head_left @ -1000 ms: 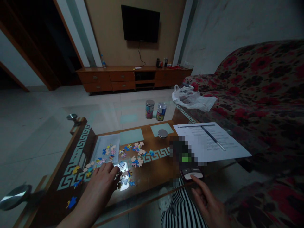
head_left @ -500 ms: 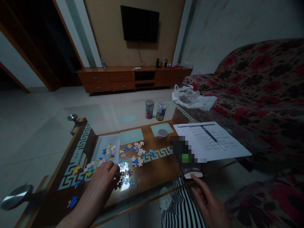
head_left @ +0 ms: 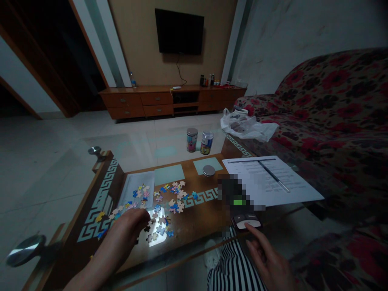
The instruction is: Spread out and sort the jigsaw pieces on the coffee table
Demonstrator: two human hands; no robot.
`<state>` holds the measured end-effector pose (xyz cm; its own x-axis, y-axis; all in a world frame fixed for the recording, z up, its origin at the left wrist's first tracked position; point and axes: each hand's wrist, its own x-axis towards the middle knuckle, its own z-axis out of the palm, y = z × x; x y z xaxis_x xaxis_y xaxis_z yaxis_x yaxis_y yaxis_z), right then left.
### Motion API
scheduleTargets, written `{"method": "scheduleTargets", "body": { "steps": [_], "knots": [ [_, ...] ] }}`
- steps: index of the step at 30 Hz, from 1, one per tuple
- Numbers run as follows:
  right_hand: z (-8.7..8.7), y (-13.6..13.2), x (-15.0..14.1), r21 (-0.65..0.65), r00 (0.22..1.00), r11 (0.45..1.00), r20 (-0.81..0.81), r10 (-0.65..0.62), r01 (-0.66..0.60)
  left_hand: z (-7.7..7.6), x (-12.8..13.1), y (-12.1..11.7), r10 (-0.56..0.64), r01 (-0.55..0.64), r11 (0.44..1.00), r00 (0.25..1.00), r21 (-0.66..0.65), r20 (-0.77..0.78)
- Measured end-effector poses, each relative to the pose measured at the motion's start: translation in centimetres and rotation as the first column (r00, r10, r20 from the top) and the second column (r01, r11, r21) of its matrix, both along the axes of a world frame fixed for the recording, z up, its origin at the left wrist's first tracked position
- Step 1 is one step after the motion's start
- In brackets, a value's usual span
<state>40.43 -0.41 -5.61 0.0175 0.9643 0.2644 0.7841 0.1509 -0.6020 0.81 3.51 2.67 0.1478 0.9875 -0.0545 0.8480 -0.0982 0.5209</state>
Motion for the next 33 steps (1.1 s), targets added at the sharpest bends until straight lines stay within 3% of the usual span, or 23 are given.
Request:
{"method": "scheduleTargets", "body": {
  "steps": [4, 9, 13, 23, 28, 33],
  "knots": [
    [-0.1, 0.3, 0.5, -0.013, 0.999, 0.999, 0.021, 0.044, -0.043, -0.8, -0.4, 0.5, -0.032, 0.033, 0.999, 0.999, 0.012, -0.042],
    [-0.1, 0.3, 0.4, 0.023, 1.0, 1.0, 0.024, 0.015, -0.015, -0.4, -0.3, 0.8, -0.056, 0.055, 0.998, 0.998, -0.033, -0.037],
    [-0.2, 0.3, 0.0, 0.035, 1.0, 0.999, 0.017, 0.017, -0.018, 0.0, -0.7, 0.8, -0.04, 0.041, 0.999, 0.982, 0.002, -0.184],
    [-0.3, 0.1, 0.1, -0.017, 1.0, 1.0, -0.013, 0.005, -0.006, -1.0, -0.8, 0.4, -0.041, 0.029, 0.999, 0.917, -0.036, -0.397],
    [0.1, -0.1, -0.3, -0.003, 0.999, 1.0, -0.032, -0.015, 0.014, -0.1, -0.8, 0.4, -0.07, 0.028, 0.995, 0.896, -0.101, -0.439],
    [0.2, 0.0, -0.5, -0.028, 1.0, 1.0, -0.027, -0.013, 0.012, -0.9, -1.4, 0.8, -0.061, 0.028, 0.996, 0.895, -0.081, -0.442]
  ]
}}
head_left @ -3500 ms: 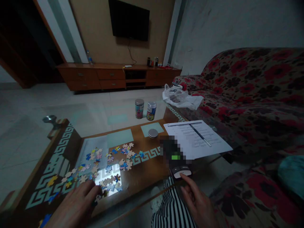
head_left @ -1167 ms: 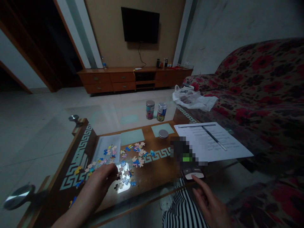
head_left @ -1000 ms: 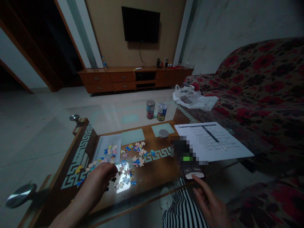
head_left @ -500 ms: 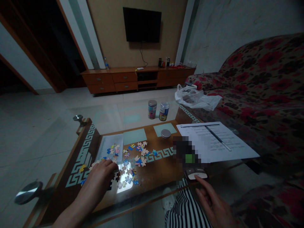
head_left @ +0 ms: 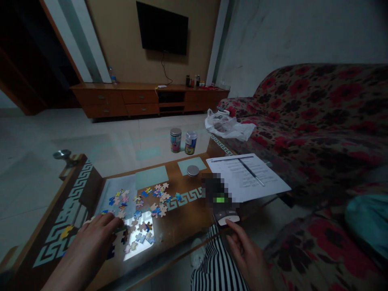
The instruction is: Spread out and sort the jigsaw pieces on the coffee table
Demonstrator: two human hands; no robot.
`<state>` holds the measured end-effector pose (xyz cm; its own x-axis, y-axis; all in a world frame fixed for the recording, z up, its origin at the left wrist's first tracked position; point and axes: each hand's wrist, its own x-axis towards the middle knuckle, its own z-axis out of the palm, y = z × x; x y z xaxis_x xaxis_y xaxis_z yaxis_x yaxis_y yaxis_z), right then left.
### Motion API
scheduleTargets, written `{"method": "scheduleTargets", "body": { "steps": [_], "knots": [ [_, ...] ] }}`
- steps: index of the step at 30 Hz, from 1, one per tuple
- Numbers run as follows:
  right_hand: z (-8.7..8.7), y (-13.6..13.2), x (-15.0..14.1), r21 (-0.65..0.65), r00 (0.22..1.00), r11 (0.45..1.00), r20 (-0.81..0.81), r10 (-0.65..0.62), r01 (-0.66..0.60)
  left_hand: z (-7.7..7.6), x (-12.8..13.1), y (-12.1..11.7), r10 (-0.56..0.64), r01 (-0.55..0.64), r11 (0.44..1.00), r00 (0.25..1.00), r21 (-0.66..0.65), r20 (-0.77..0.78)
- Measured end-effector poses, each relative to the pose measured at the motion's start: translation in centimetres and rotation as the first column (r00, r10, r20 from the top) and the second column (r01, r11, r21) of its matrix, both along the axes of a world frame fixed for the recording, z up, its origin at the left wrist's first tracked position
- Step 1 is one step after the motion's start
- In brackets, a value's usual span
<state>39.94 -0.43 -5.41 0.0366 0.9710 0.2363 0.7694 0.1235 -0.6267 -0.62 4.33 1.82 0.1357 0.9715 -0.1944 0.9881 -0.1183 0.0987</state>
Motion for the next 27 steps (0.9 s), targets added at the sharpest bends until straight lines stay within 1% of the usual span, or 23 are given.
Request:
{"method": "scheduleTargets", "body": {
  "steps": [5, 9, 11, 13, 16, 19, 22, 25, 27],
  "knots": [
    [0.5, 0.1, 0.0, -0.052, 1.0, 0.998, -0.005, 0.019, -0.019, -0.7, 0.0, 0.0, -0.002, -0.001, 0.997, 0.999, 0.073, 0.054],
    [1.1, -0.2, -0.3, -0.06, 1.0, 0.998, -0.007, -0.003, 0.003, -1.1, 0.2, -0.3, -0.053, 0.045, 0.986, 0.998, 0.16, 0.044],
    [1.4, -0.2, -0.3, -0.068, 1.0, 0.998, 0.016, 0.02, -0.019, -1.3, 0.2, -0.5, -0.069, 0.06, 0.984, 0.997, 0.165, 0.047],
    [1.6, -0.1, -0.2, -0.083, 0.998, 0.996, 0.046, 0.045, -0.041, -1.4, 0.2, -0.7, -0.054, 0.045, 0.986, 0.997, 0.16, 0.051],
    [2.1, 0.1, -0.1, -0.097, 0.996, 0.994, 0.072, 0.048, -0.041, -0.9, 0.1, -1.0, -0.031, 0.016, 0.983, 0.996, 0.181, 0.08],
    [2.6, 0.4, -0.1, -0.103, 0.995, 0.994, 0.084, 0.051, -0.043, -0.1, -0.4, -1.5, -0.012, -0.013, 0.977, 0.993, 0.213, 0.117],
    [3.0, 0.7, 0.1, -0.117, 0.992, 0.99, 0.085, 0.088, -0.078, 0.6, -1.3, -2.1, 0.005, -0.049, 0.966, 0.986, 0.253, 0.169],
    [3.1, 0.9, 0.3, -0.135, 0.988, 0.984, 0.089, 0.127, -0.115, 0.9, -2.4, -2.9, 0.031, -0.092, 0.958, 0.975, 0.27, 0.221],
    [3.2, 1.0, 0.5, -0.141, 0.987, 0.984, 0.102, 0.122, -0.107, 1.0, -3.0, -3.5, 0.043, -0.11, 0.956, 0.969, 0.272, 0.242]
  ]
}}
